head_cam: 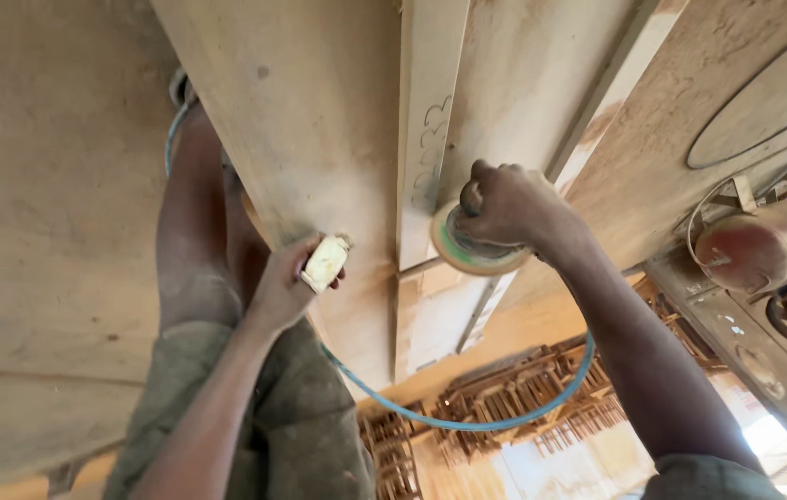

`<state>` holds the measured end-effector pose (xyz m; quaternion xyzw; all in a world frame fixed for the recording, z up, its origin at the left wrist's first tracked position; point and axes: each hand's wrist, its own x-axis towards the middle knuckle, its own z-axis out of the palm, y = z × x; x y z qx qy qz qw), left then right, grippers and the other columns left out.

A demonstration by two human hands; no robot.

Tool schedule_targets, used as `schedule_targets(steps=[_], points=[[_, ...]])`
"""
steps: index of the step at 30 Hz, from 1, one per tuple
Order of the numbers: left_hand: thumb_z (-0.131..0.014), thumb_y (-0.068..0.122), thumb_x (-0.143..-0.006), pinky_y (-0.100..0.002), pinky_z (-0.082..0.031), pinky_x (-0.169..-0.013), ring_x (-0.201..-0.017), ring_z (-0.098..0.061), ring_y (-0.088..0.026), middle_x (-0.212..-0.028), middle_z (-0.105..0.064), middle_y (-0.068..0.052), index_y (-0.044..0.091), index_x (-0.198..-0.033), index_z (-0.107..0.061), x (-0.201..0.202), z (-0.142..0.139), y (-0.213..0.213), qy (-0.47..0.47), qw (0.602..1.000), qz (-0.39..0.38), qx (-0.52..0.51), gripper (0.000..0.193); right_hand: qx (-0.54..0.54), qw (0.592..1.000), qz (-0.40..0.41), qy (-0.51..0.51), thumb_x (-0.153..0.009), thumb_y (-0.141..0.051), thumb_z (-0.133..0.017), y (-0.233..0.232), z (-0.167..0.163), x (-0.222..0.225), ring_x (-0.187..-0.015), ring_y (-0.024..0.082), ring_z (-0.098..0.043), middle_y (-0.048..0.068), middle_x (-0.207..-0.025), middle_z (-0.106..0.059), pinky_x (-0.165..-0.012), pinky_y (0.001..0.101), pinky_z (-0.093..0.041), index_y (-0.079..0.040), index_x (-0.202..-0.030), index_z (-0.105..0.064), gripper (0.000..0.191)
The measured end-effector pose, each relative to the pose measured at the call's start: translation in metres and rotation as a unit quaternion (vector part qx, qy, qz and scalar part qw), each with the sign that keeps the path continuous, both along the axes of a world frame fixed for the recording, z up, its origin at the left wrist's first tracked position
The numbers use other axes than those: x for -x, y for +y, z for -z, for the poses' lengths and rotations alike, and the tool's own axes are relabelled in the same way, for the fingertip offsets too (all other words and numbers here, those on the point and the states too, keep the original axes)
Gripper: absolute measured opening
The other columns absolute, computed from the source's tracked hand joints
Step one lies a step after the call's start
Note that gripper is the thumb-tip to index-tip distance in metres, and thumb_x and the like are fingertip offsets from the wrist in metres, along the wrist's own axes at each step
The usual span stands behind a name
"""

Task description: The person sands a large wooden panel using a pneumatic orbital sander, moving the tool across the flat surface and edges while steadying the panel with the other hand. They occasionally reposition the panel and run a hand over the surface to feel the sanded areas, continuing to sand different sections.

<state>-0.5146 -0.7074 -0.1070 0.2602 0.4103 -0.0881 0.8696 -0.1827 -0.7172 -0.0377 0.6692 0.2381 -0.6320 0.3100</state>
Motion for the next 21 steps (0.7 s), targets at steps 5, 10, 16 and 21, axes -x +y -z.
schedule_targets(steps=[5, 10, 16, 21], points=[[-0.061, 0.012, -0.098, -0.027, -0.057, -0.072, -0.080, -0.065, -0.008, -0.088, -0.069, -0.002, 0.001, -0.108, -0.067, -0.006, 0.001, 0.002, -0.007, 1.000, -0.001, -0.018, 0.016, -0.007, 0.998, -0.058, -0.011, -0.080, -0.042, -0.072, -0.008, 0.010, 0.001, -0.083, 0.042, -0.075, 0.028, -0.095, -0.071, -0.077, 0.0469, -0.065, -0.003, -0.126, -0.062, 0.062], [-0.060, 0.015, -0.099, -0.026, -0.056, -0.070, -0.076, -0.064, -0.008, -0.084, -0.067, -0.001, 0.002, -0.104, -0.066, -0.007, 0.000, 0.003, -0.005, 1.000, -0.008, 0.013, 0.015, -0.099, 0.992, -0.081, -0.012, -0.076, -0.039, -0.076, -0.020, 0.007, 0.000, -0.086, 0.042, -0.073, 0.026, -0.093, -0.074, -0.083, 0.0481, -0.061, -0.002, -0.115, -0.069, 0.055], [-0.059, 0.012, -0.097, -0.026, -0.052, -0.066, -0.071, -0.060, -0.006, -0.077, -0.063, 0.000, 0.004, -0.101, -0.066, -0.003, -0.002, -0.001, -0.023, 1.000, 0.020, 0.010, 0.012, -0.016, 0.997, -0.052, -0.050, -0.080, -0.041, -0.077, -0.041, 0.000, 0.010, -0.081, 0.039, -0.075, 0.026, -0.108, -0.067, -0.074, 0.0428, -0.067, -0.002, -0.133, -0.055, 0.069], [-0.059, 0.007, -0.096, -0.024, -0.049, -0.065, -0.070, -0.058, -0.005, -0.073, -0.058, 0.002, 0.003, -0.090, -0.064, -0.008, -0.006, -0.007, -0.022, 0.995, 0.097, 0.000, 0.008, -0.137, 0.971, 0.034, -0.192, -0.085, -0.035, -0.079, -0.094, -0.024, 0.031, -0.083, 0.043, -0.072, 0.027, -0.122, -0.058, -0.067, 0.0456, -0.065, 0.002, -0.128, -0.054, 0.061]])
